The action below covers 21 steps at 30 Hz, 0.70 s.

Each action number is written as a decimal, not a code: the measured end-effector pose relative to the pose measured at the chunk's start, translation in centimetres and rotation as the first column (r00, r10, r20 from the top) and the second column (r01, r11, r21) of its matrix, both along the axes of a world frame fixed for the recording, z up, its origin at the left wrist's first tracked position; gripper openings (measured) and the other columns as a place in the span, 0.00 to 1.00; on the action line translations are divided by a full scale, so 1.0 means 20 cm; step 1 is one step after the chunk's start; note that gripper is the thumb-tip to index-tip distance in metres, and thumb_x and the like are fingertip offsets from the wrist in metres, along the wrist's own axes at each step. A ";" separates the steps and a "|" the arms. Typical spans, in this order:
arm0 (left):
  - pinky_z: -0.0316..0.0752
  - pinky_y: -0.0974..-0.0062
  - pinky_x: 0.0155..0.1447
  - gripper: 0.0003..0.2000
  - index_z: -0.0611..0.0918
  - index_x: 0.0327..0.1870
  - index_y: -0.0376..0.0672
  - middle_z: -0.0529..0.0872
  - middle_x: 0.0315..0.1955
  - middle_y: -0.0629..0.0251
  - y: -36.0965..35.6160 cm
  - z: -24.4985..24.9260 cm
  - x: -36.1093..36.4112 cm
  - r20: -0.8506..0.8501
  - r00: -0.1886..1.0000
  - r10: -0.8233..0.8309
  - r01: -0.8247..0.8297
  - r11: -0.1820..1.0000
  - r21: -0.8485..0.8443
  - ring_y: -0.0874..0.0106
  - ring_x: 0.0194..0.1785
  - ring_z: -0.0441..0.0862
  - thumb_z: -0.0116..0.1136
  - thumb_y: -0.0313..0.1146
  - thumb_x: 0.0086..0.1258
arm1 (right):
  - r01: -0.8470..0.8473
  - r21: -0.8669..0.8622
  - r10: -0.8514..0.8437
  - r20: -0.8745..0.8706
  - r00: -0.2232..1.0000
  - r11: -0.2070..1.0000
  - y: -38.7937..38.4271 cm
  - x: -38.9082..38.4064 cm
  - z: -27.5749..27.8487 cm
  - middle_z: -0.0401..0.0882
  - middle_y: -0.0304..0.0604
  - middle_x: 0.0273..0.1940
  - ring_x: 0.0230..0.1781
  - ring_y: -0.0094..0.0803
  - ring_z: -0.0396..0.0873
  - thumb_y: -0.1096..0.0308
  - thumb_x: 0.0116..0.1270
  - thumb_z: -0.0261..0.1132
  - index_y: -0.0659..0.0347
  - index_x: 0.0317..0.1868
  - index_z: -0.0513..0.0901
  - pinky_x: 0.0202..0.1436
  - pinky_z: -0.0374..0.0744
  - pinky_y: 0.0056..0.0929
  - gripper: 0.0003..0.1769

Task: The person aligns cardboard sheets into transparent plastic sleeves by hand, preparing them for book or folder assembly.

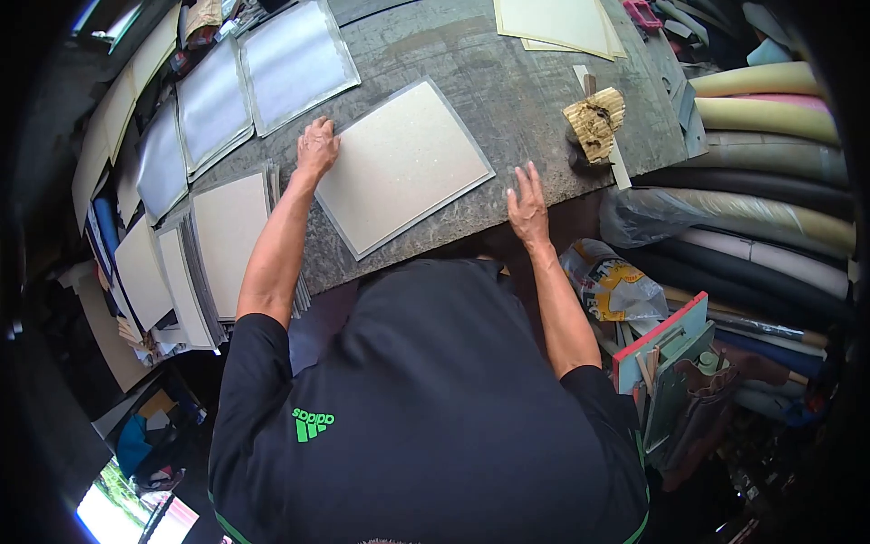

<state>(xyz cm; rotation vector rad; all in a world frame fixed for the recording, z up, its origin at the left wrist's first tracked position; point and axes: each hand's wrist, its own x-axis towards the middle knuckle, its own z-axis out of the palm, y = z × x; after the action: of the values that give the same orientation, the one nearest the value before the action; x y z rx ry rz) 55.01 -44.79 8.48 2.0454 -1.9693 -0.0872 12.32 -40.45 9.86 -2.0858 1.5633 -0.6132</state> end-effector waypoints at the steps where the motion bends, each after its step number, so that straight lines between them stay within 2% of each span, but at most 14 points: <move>1: 0.73 0.58 0.54 0.08 0.79 0.41 0.41 0.80 0.44 0.54 0.02 -0.01 -0.05 0.048 0.997 0.066 -0.069 0.996 0.057 0.57 0.50 0.78 0.56 0.31 0.64 | -0.030 -0.014 0.029 -0.023 0.999 0.999 0.05 0.02 0.00 0.55 0.62 0.71 0.70 0.58 0.60 0.72 0.64 0.59 0.67 0.64 0.69 0.71 0.65 0.45 0.27; 2: 0.72 0.58 0.53 0.06 0.79 0.40 0.41 0.81 0.41 0.56 0.04 -0.01 -0.11 0.101 0.986 0.132 -0.143 0.984 0.109 0.58 0.49 0.79 0.54 0.29 0.63 | -0.022 -0.011 0.022 -0.024 0.999 1.000 0.09 0.04 -0.01 0.55 0.62 0.71 0.70 0.58 0.60 0.72 0.64 0.59 0.67 0.64 0.69 0.71 0.65 0.45 0.27; 3: 0.71 0.59 0.51 0.06 0.79 0.37 0.42 0.82 0.38 0.58 0.05 -0.01 -0.15 0.138 0.981 0.137 -0.145 0.988 0.050 0.59 0.48 0.79 0.52 0.25 0.61 | 0.000 -0.049 -0.002 -0.033 0.999 0.999 0.11 0.06 -0.02 0.54 0.62 0.71 0.70 0.59 0.59 0.73 0.64 0.59 0.67 0.64 0.70 0.71 0.64 0.46 0.27; 4: 0.71 0.59 0.51 0.06 0.79 0.37 0.42 0.82 0.38 0.58 0.05 0.00 -0.15 0.139 0.981 0.136 -0.144 0.988 0.052 0.59 0.48 0.79 0.52 0.25 0.61 | 0.020 -0.086 -0.023 -0.041 0.999 0.996 0.12 0.08 -0.04 0.53 0.62 0.71 0.71 0.59 0.57 0.73 0.63 0.59 0.67 0.64 0.70 0.72 0.63 0.46 0.26; 6: 0.71 0.59 0.50 0.04 0.79 0.36 0.41 0.82 0.38 0.57 0.05 0.00 -0.13 0.171 0.975 0.139 -0.140 0.990 -0.006 0.59 0.47 0.79 0.54 0.27 0.61 | 0.048 -0.053 -0.048 0.005 0.999 0.997 0.11 0.09 -0.06 0.52 0.62 0.71 0.71 0.60 0.57 0.73 0.62 0.59 0.67 0.63 0.70 0.72 0.63 0.46 0.27; 7: 0.72 0.59 0.52 0.06 0.83 0.36 0.41 0.83 0.39 0.56 0.03 0.00 -0.11 0.106 0.978 0.180 -0.183 0.983 0.022 0.58 0.48 0.79 0.56 0.29 0.61 | 0.053 -0.063 -0.053 0.004 0.999 0.997 0.11 0.09 -0.06 0.52 0.62 0.71 0.71 0.60 0.57 0.73 0.62 0.59 0.67 0.63 0.69 0.72 0.63 0.46 0.27; 8: 0.72 0.59 0.52 0.06 0.83 0.36 0.41 0.83 0.39 0.56 0.03 0.00 -0.09 0.109 0.978 0.176 -0.180 0.983 0.027 0.58 0.48 0.79 0.56 0.29 0.61 | 0.058 -0.075 -0.058 0.003 0.998 0.995 0.11 0.09 -0.07 0.53 0.62 0.71 0.71 0.60 0.57 0.72 0.62 0.59 0.67 0.63 0.69 0.72 0.63 0.46 0.27; 10: 0.73 0.58 0.53 0.08 0.86 0.37 0.42 0.83 0.40 0.54 -0.01 0.07 -0.03 -0.020 0.988 0.156 -0.148 0.965 0.217 0.56 0.48 0.79 0.58 0.33 0.62 | 0.043 -0.062 -0.043 0.008 0.999 0.997 0.11 0.07 -0.06 0.53 0.62 0.71 0.71 0.60 0.57 0.72 0.62 0.59 0.67 0.63 0.69 0.71 0.63 0.46 0.27; 12: 0.75 0.60 0.51 0.09 0.86 0.39 0.42 0.83 0.39 0.51 -0.08 0.20 0.04 -0.268 0.949 0.167 -0.082 0.950 0.301 0.56 0.45 0.82 0.60 0.36 0.64 | 0.027 -0.056 -0.026 0.016 1.000 0.998 0.11 0.06 -0.05 0.53 0.63 0.71 0.71 0.60 0.57 0.72 0.62 0.59 0.67 0.63 0.69 0.71 0.63 0.45 0.27; 16: 0.76 0.64 0.44 0.07 0.84 0.40 0.38 0.82 0.32 0.56 -0.07 0.85 -0.04 -0.305 0.948 -0.087 0.086 0.996 -0.017 0.59 0.39 0.82 0.59 0.30 0.67 | 0.005 -0.096 -0.006 -0.002 1.000 0.995 0.11 0.06 -0.06 0.53 0.63 0.71 0.70 0.60 0.58 0.72 0.63 0.59 0.66 0.64 0.69 0.71 0.63 0.46 0.27; 17: 0.76 0.64 0.44 0.07 0.84 0.40 0.38 0.82 0.32 0.56 -0.03 1.00 -0.08 -0.299 0.951 -0.073 0.071 0.997 -0.017 0.59 0.39 0.82 0.59 0.30 0.67 | 0.005 -0.127 -0.009 -0.026 1.000 0.992 0.11 0.07 -0.07 0.53 0.63 0.71 0.70 0.60 0.58 0.72 0.63 0.59 0.65 0.64 0.69 0.71 0.63 0.47 0.27; 19: 0.77 0.68 0.39 0.04 0.83 0.38 0.38 0.82 0.29 0.58 0.08 1.20 -0.18 -0.279 0.935 -0.217 0.177 0.971 -0.162 0.62 0.34 0.80 0.57 0.26 0.68 | -0.011 -0.160 0.002 -0.053 0.999 0.987 0.11 0.07 -0.10 0.53 0.62 0.71 0.70 0.60 0.58 0.71 0.63 0.59 0.65 0.64 0.68 0.71 0.63 0.47 0.27; 20: 0.78 0.71 0.38 0.03 0.82 0.36 0.40 0.84 0.32 0.61 0.15 1.21 -0.23 -0.097 0.969 -0.228 0.205 0.957 -0.207 0.66 0.35 0.81 0.56 0.23 0.67 | -0.012 -0.193 -0.005 -0.085 0.996 0.981 0.11 0.07 -0.11 0.54 0.62 0.71 0.70 0.59 0.58 0.71 0.63 0.59 0.65 0.64 0.68 0.71 0.63 0.48 0.27; 21: 0.78 0.72 0.39 0.03 0.82 0.36 0.39 0.84 0.33 0.60 0.21 1.19 -0.27 -0.001 0.971 -0.240 0.234 0.947 -0.222 0.66 0.37 0.82 0.56 0.22 0.66 | -0.019 -0.200 -0.001 -0.102 0.995 0.980 0.11 0.07 -0.10 0.54 0.62 0.70 0.70 0.59 0.58 0.72 0.63 0.59 0.66 0.64 0.68 0.71 0.63 0.47 0.27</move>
<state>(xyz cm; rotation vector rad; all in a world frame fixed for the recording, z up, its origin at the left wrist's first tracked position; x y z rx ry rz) 49.66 -40.55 32.21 1.6561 -2.0960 0.0490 13.71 -38.20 7.80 -2.3040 1.6045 -0.6977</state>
